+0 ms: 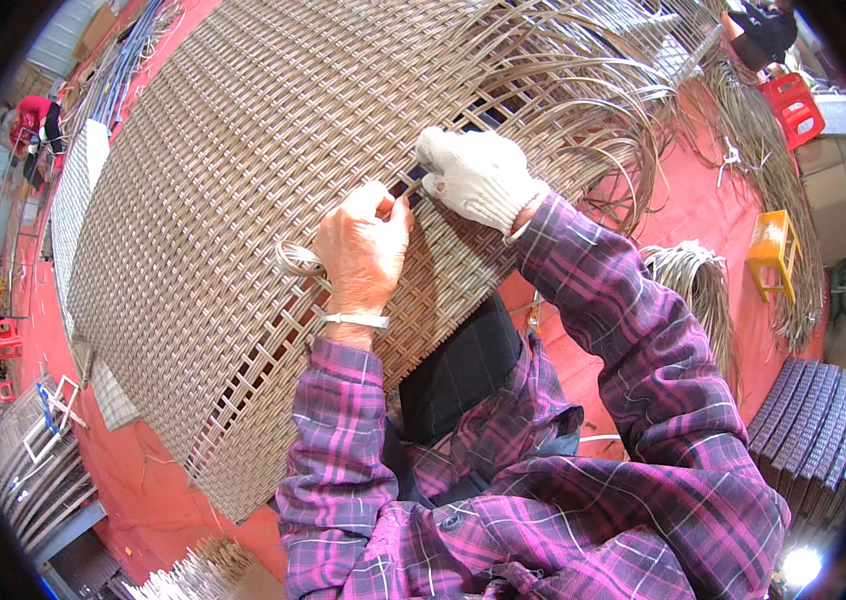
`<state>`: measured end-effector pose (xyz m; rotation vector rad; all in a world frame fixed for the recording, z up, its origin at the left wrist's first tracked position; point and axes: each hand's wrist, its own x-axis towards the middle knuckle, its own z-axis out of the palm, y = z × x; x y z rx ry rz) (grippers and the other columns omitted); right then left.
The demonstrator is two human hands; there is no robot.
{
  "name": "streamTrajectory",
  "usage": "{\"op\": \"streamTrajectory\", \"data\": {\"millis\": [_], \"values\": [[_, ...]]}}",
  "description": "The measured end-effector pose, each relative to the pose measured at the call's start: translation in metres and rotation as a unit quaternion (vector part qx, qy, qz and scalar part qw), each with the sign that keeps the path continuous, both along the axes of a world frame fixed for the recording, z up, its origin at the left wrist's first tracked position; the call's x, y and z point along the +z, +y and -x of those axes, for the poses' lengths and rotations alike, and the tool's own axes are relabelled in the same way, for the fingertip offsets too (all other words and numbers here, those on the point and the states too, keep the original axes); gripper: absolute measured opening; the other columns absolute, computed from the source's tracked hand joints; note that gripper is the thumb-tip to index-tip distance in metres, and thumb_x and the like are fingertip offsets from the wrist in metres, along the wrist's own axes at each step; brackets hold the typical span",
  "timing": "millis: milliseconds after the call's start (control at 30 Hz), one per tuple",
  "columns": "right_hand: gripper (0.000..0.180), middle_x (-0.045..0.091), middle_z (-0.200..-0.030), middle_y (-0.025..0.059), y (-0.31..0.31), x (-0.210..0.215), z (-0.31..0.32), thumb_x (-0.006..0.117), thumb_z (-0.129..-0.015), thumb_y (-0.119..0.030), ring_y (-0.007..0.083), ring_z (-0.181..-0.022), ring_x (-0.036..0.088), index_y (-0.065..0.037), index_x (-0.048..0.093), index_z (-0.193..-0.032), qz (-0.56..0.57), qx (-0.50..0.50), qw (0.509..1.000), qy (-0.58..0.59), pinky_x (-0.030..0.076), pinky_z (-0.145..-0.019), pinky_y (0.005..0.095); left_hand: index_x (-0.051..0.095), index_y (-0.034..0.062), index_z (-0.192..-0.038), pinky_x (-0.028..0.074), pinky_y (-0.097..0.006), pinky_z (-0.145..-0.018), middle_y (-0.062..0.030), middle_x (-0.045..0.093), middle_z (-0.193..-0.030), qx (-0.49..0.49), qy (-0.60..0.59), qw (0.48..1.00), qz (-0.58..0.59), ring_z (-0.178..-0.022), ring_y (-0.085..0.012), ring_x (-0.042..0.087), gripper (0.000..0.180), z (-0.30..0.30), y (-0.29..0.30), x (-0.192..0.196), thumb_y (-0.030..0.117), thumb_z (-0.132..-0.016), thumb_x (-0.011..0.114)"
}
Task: The person weaves a large rectangular basket by hand, threading flexible reed strips through the existing grid. They repeatedly pull the reed through openings, tighten the weave, and adjust the basket's position on their lap.
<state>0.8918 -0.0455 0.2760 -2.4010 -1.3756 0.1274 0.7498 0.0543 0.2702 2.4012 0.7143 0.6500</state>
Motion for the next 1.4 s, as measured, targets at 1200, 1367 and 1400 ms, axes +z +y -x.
{"op": "streamTrajectory", "data": {"millis": [1200,1367,1400], "values": [[0.074,0.069,-0.106,0.0142,-0.003,0.019,-0.059,0.087,-0.061,-0.028,0.0329,-0.094,0.068,-0.01,0.051,-0.124,0.089,0.205,0.95,0.219,0.052,-0.079,0.0402,0.064,0.0074,-0.07,0.048,-0.044,-0.055,-0.014,0.065,-0.066,-0.006,-0.001,0.999,-0.032,-0.062,-0.0362,0.064,0.013,-0.05,-0.015,-0.018,0.018,-0.077,0.065],[0.06,0.07,-0.088,0.0125,0.009,0.014,-0.053,0.078,-0.076,-0.028,0.0367,-0.081,0.068,-0.014,0.045,-0.124,0.155,0.226,0.961,0.048,0.052,-0.07,0.0449,0.062,0.0012,-0.069,0.046,-0.035,-0.053,-0.0096,0.063,-0.06,0.042,-0.039,0.995,0.08,-0.052,-0.0203,0.06,0.017,-0.034,-0.017,-0.028,0.012,-0.079,0.072],[0.056,0.069,-0.089,0.0136,0.011,0.013,-0.054,0.076,-0.078,-0.029,0.0369,-0.082,0.068,-0.014,0.047,-0.123,0.164,0.213,0.961,0.06,0.052,-0.071,0.045,0.062,0.0012,-0.07,0.046,-0.035,-0.053,-0.0097,0.063,-0.06,0.031,-0.065,0.995,0.073,-0.053,-0.0205,0.06,0.018,-0.034,-0.017,-0.03,0.012,-0.079,0.071]]}}
